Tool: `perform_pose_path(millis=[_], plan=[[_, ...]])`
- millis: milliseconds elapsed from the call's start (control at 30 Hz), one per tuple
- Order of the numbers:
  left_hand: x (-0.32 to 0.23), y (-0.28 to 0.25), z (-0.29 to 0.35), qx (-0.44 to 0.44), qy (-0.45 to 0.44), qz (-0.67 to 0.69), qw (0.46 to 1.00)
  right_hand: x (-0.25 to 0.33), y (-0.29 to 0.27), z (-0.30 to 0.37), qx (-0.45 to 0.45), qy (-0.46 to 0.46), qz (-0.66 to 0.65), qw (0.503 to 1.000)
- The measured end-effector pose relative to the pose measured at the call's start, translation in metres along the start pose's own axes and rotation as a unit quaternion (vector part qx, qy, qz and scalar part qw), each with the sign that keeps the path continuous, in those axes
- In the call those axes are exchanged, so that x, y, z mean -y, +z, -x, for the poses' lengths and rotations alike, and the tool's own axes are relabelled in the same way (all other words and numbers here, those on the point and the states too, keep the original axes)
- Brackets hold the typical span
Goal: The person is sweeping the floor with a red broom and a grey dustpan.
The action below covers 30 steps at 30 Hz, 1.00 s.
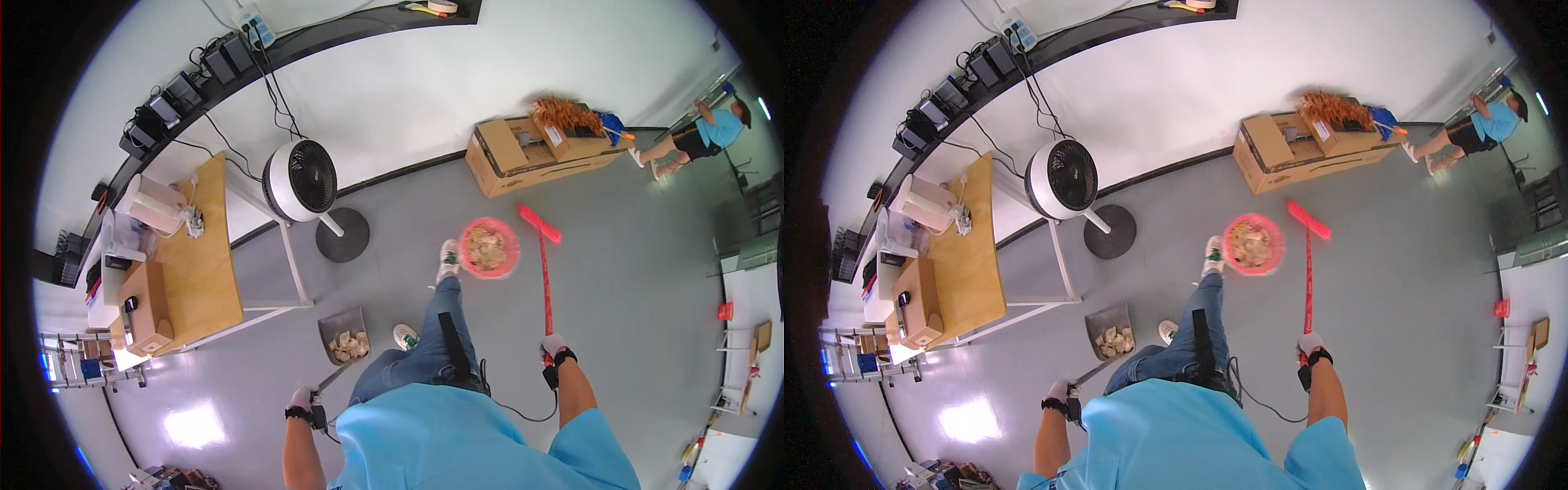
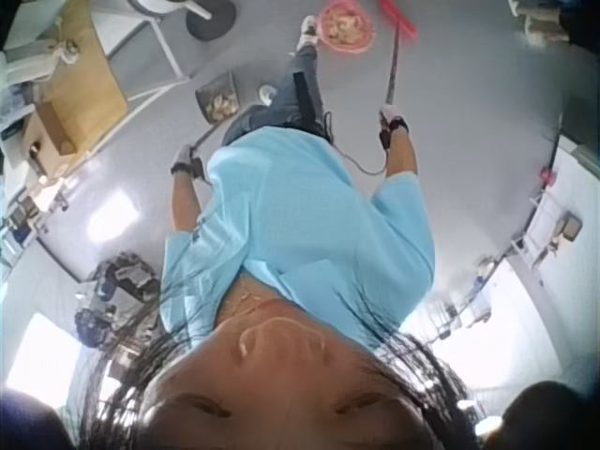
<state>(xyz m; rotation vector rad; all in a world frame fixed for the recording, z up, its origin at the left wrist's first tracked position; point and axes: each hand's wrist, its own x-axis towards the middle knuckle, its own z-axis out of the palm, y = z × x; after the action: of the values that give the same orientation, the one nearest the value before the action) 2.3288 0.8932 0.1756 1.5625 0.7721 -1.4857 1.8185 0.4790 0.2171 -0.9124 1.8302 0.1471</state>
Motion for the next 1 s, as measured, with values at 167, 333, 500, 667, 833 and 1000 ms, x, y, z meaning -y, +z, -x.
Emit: perform_pose_path(millis=[167,333,500,667,833,1000], plan=[[-0.008,-0.003,-0.007,0.016,-0.02,0.0,1.0,-0.035,-0.019,0.006,-0.071,0.03,0.02,0.997],[-0.019,0.012,-0.006,0.007,-0.024,-0.033,0.999,-0.071,-0.041,0.013,-0.081,0.074,0.044,0.993],[-0.01,0.032,-0.008,-0.004,-0.03,-0.055,0.998,-0.134,-0.055,0.041,-0.023,0.115,-0.097,0.988],[0.021,0.019,-0.032,-0.02,-0.012,-0.058,0.998,-0.211,-0.021,0.059,-0.03,0.091,0.0,0.995],[0.047,0.021,-0.048,-0.021,0.0,-0.043,0.999,-0.288,0.04,0.141,-0.029,0.161,0.033,0.986],[0.065,0.037,-0.064,-0.015,0.028,-0.044,0.999,-0.377,0.07,0.261,-0.014,0.13,0.192,0.973]])
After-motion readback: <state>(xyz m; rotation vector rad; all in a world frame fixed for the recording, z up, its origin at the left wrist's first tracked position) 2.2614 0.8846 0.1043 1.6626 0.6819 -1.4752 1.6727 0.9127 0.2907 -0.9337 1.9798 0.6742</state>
